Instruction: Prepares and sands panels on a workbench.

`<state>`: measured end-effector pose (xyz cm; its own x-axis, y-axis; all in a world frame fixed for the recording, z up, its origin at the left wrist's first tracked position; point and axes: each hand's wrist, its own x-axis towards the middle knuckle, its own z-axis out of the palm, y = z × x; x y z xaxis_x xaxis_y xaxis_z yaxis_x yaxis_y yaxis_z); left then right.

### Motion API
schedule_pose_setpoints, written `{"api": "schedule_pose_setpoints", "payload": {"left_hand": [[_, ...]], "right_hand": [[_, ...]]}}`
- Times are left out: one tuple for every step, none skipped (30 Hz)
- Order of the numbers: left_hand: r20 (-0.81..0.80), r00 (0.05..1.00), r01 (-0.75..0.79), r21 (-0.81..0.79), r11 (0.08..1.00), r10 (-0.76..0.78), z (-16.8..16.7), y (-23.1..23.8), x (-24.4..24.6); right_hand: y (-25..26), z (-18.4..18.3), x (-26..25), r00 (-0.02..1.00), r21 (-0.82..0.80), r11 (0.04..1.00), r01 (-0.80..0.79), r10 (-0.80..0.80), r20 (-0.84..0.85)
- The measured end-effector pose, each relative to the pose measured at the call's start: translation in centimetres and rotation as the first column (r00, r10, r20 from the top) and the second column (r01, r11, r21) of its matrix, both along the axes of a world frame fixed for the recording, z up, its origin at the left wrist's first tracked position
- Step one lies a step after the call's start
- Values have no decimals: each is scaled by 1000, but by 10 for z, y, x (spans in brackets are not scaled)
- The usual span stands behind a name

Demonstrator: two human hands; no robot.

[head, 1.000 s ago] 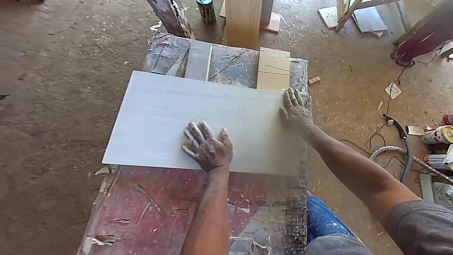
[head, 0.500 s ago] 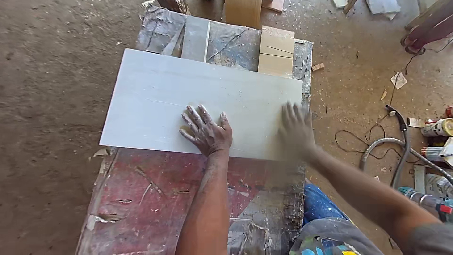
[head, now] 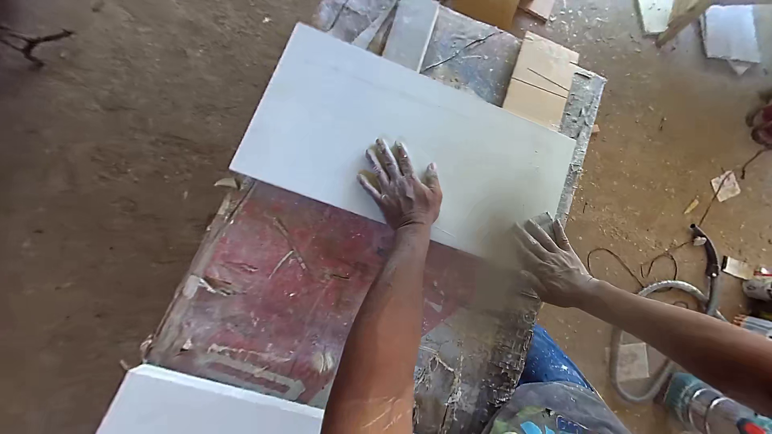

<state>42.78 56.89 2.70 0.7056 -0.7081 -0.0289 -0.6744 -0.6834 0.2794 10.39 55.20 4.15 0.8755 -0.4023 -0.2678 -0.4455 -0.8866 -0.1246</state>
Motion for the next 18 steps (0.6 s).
{"api": "schedule_pose_setpoints", "payload": {"left_hand": [[-4, 1000, -2, 6, 1000, 2, 0, -1, 1], [-12, 1000, 0, 16, 1000, 0, 1, -3, 2], [-24, 1000, 8, 25, 1000, -7, 2, -4, 3], [-35, 999, 22, 33, 999, -20, 3, -4, 6], [-44, 998, 49, 40, 998, -48, 3, -2, 9], [-43, 995, 90, 41, 995, -88, 4, 0, 15], [-29, 991, 132, 34, 991, -131, 3, 4, 21], [-5, 987, 164, 20, 986, -164, 2, 8, 28], [14, 984, 178, 9, 984, -179, 1, 12, 35], [25, 987, 159, 3, 987, -159, 2, 13, 44], [22, 995, 102, -2, 995, -102, 2, 15, 48], [7, 1000, 18, 0, 1000, -18, 2, 14, 48], [-3, 998, -64, 13, 998, 64, 2, 12, 47], [3, 993, -116, 22, 993, 116, 2, 7, 47], [13, 990, -138, 30, 990, 138, 1, 5, 46], [25, 989, -144, 44, 989, 143, 0, 5, 47], [39, 989, -144, 43, 989, 142, 0, 4, 51], [40, 990, -137, 44, 990, 135, 0, 5, 53]], "right_hand": [[-4, 2, 5, 997, 19, 997, -73, 73, -30], [-9, 4, 20, 989, 39, 990, -138, 140, -48], [-13, 5, 40, 979, 49, 979, -199, 202, -42], [-15, 5, 64, 969, 63, 968, -245, 246, -21], [-16, 4, 88, 960, 84, 957, -279, 279, 11], [-16, 1, 108, 951, 91, 946, -310, 306, 55], [-16, -1, 120, 939, 92, 937, -338, 329, 103], [-15, -1, 121, 926, 94, 925, -367, 354, 130], [-18, 2, 113, 913, 104, 909, -403, 392, 112], [-24, 8, 97, 894, 132, 884, -448, 444, 59], [-32, 11, 74, 872, 168, 859, -484, 489, 14], [-41, 13, 51, 853, 204, 836, -509, 522, -9], [-49, 14, 37, 836, 216, 818, -533, 549, -15], [-55, 14, 35, 826, 226, 808, -545, 564, -24], [-56, 14, 44, 820, 231, 802, -551, 572, -32], [-54, 11, 65, 819, 223, 801, -556, 574, -22], [-50, 5, 92, 823, 196, 806, -558, 568, 8], [-43, -2, 117, 828, 157, 814, -559, 557, 65]]}}
